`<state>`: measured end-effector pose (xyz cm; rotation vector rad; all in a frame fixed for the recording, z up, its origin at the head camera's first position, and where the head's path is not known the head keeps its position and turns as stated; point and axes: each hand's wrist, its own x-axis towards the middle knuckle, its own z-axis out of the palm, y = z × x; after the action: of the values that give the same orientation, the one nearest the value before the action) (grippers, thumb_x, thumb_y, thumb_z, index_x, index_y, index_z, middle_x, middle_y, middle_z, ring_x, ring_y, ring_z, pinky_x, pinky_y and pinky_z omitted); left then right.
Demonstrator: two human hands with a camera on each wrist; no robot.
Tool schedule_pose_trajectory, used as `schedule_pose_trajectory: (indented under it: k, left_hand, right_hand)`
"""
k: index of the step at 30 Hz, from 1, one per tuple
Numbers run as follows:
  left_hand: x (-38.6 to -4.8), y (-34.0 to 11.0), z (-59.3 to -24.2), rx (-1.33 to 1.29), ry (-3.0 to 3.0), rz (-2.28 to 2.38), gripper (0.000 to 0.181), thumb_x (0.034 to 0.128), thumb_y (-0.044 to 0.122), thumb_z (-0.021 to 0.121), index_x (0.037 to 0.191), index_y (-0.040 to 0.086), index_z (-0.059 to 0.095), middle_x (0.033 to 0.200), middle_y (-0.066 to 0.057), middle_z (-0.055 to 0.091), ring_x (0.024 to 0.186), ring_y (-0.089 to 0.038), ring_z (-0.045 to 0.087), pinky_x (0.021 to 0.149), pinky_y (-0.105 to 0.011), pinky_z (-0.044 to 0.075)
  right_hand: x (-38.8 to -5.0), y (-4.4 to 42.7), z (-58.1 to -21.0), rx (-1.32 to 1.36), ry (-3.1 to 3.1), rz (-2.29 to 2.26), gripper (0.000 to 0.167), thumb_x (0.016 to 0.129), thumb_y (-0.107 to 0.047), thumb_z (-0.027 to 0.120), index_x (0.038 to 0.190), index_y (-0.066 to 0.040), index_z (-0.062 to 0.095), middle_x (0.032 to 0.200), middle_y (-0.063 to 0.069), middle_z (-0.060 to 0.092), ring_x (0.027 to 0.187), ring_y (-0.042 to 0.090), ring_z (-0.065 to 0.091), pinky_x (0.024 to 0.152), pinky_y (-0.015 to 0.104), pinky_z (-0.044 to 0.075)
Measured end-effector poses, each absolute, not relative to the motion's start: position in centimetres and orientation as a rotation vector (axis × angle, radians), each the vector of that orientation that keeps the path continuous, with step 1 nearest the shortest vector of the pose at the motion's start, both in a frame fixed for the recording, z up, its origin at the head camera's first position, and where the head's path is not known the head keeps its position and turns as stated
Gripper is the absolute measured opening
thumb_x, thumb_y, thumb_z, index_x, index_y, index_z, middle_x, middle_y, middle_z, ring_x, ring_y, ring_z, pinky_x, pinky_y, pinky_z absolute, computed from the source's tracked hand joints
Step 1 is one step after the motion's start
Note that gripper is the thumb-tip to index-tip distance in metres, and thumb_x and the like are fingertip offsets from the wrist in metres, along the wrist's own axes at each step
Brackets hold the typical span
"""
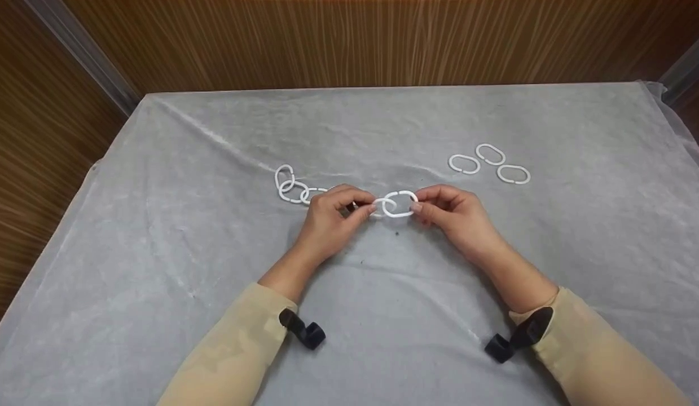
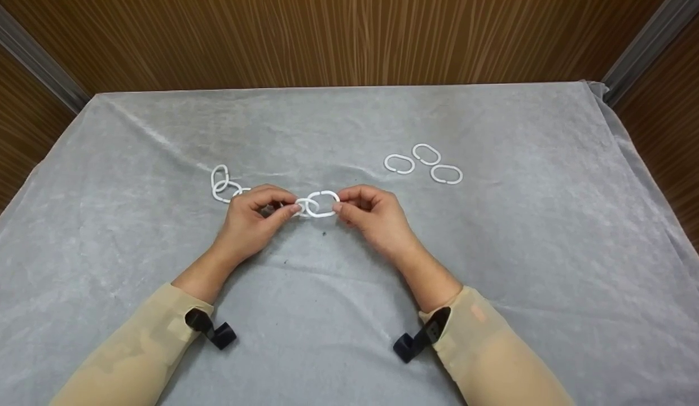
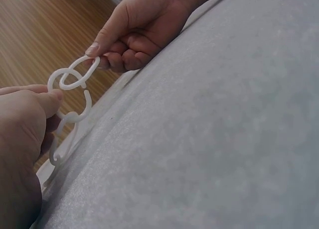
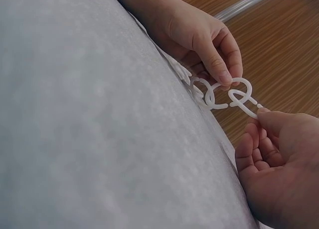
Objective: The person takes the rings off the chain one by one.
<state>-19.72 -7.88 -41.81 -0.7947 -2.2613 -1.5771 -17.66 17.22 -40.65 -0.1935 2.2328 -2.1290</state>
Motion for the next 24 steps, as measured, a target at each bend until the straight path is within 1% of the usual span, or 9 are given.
schedule_pose_trajectory:
  k: [5,11,17,24]
  left_hand:
    - [-19.68,-7.78,-41.83,-0.787,-2.258,-1.593,0.008,0.0913,0.005,0.084,0.099,0.004,0.082,0.094,-0.002,0.077,0.08,-0.012,0.068,0.073,-0.027,0.056]
    - [-19.66,-7.72,-41.79,-0.779,-2.257,-1.596,0.008,0.0912,0.005,0.084,0.099,0.004,0.082,0.093,-0.002,0.077,0.08,-0.012,0.068,0.074,-0.027,0.056]
    - [-19.64,-7.71,-41.73,-0.79,-2.253,-1.589,0.008,0.0908,0.004,0.084,0.099,0.003,0.082,0.093,-0.003,0.077,0.081,-0.013,0.068,0.074,-0.028,0.056]
    - [-19.65,-7.78,-41.75,-0.799,-2.232,-1.589,0.008,0.0896,0.003,0.085,0.097,0.003,0.082,0.09,-0.003,0.077,0.082,-0.015,0.069,0.074,-0.028,0.057]
  right_hand:
    - [-17.64,17.23,-40.69,-0.199,2.225,-2.125,0.019,0.096,0.003,0.075,0.112,0.012,0.071,0.081,0.003,0.069,0.072,0.012,0.06,0.067,0.024,0.051]
    - [-17.67,17.23,-40.64,-0.207,2.213,-2.121,0.021,0.096,0.003,0.075,0.113,0.014,0.07,0.083,0.006,0.07,0.072,0.012,0.06,0.067,0.025,0.052]
    - [-17.68,17.32,-40.74,-0.205,2.212,-2.108,0.022,0.096,0.004,0.074,0.115,0.015,0.069,0.082,0.004,0.07,0.072,0.012,0.06,0.068,0.025,0.052]
    - [-17.56,17.22,-40.6,-0.227,2.175,-2.118,0.022,0.096,0.004,0.073,0.115,0.016,0.069,0.085,0.006,0.072,0.072,0.013,0.062,0.07,0.025,0.055]
